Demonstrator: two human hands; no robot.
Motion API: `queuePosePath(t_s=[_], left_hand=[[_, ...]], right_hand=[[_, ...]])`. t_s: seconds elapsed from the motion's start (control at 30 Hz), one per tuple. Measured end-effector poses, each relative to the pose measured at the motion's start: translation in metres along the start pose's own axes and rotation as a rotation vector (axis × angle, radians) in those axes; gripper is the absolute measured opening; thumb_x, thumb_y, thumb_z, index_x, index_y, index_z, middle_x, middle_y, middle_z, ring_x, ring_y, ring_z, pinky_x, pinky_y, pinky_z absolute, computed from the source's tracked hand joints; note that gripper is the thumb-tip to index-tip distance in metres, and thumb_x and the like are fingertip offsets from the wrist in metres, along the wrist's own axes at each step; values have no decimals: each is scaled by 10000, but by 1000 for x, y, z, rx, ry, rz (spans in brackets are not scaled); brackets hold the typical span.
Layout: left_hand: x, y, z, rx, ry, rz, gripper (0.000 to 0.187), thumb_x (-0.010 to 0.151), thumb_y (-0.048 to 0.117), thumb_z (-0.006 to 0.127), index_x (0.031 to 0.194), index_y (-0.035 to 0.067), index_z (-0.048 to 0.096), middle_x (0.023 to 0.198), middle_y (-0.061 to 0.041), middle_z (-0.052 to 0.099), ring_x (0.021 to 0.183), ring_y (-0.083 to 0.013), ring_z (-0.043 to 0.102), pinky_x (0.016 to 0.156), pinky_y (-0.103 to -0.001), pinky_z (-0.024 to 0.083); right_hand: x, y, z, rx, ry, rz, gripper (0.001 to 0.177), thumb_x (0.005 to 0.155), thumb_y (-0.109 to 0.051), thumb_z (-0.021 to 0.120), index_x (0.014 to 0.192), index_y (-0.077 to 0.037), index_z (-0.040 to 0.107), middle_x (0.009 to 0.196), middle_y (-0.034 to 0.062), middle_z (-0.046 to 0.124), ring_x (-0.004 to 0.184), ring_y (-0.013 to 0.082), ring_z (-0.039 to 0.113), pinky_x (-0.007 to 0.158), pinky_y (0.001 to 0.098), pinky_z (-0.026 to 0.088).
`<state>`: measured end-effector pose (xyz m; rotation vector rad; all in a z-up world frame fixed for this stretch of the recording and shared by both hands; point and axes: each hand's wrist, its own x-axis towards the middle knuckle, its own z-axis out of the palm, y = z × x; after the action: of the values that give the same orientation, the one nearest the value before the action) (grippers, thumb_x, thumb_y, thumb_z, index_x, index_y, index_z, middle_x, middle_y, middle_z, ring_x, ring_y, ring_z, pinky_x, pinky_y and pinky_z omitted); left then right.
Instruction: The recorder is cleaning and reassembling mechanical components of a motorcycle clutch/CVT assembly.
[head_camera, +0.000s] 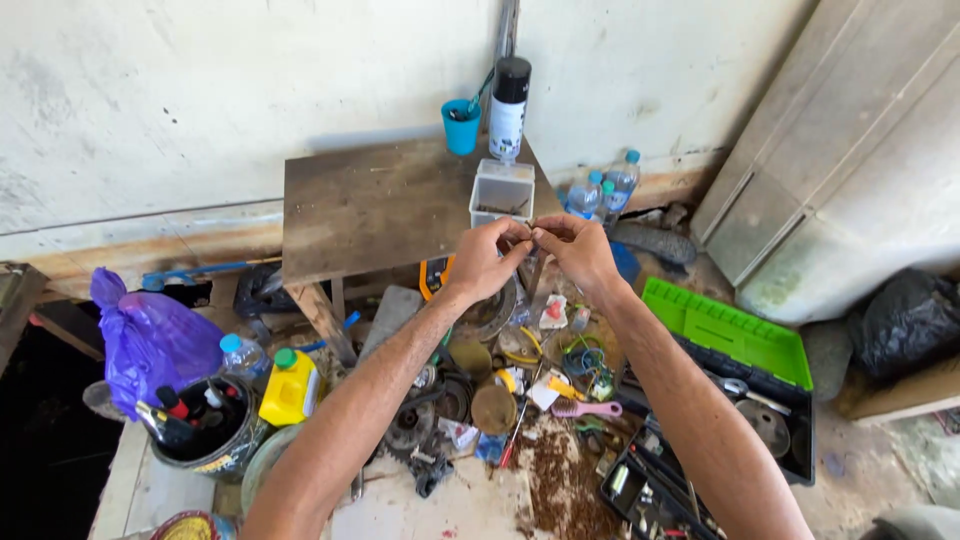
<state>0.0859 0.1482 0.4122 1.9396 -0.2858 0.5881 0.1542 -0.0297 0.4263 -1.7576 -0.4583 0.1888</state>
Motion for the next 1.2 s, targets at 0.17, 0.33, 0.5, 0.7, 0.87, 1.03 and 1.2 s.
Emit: queuePosePath(t_s=[0.17,0.33,0.5,0.7,0.87,1.03,1.2], left_hand=[[47,-10,-23,90,-18,-45,163,908,144,735,1016,25,705,902,-87,775,791,-171,764,710,-326,604],[86,-42,-35,205,-28,-24,173,887,162,755,989,30,708,898,-108,770,793,-233,753,709,-368,598],[105,-71,-39,420,-37,14,141,879,168,740,959,55,716,896,-87,771,897,-293,684,806,-451,532],[105,-80,-39,407,-136,-85,137,897,179,730,966,63,712,933,-76,764,950,-271,670,858,-438,519],[104,-70,-40,409,-142,-56,142,889,175,735,962,56,709,938,-81,768,962,-275,667,869,-440,515],[95,-56,-39,410,-138,6,146,876,161,740,956,44,703,932,-93,767,950,-290,677,863,-443,522],[74,-28,-33,415,-175,22,128,873,139,730,947,41,692,937,-106,760,931,-299,699,849,-442,544]], right_hand=[[53,-21,9,-101,2,9,255,940,-195,729,1134,-30,737,945,46,773,780,99,704,611,275,568],[109,-7,17,-287,9,-50,239,933,-182,736,1114,-27,752,894,59,779,742,120,714,614,276,562],[148,20,24,-531,102,-200,251,877,-241,783,1044,-54,787,935,94,790,860,197,754,773,359,591],[162,30,20,-612,60,-226,232,874,-262,768,1012,-78,798,971,93,794,915,236,758,842,386,592],[151,15,17,-604,29,-160,233,880,-253,756,1025,-74,792,969,93,793,914,218,761,825,373,598],[134,5,12,-583,9,-156,239,898,-248,740,1043,-62,779,968,98,794,907,197,762,817,354,602],[102,-6,3,-615,21,-236,217,887,-225,743,1003,-47,789,910,113,797,847,197,772,795,344,602]])
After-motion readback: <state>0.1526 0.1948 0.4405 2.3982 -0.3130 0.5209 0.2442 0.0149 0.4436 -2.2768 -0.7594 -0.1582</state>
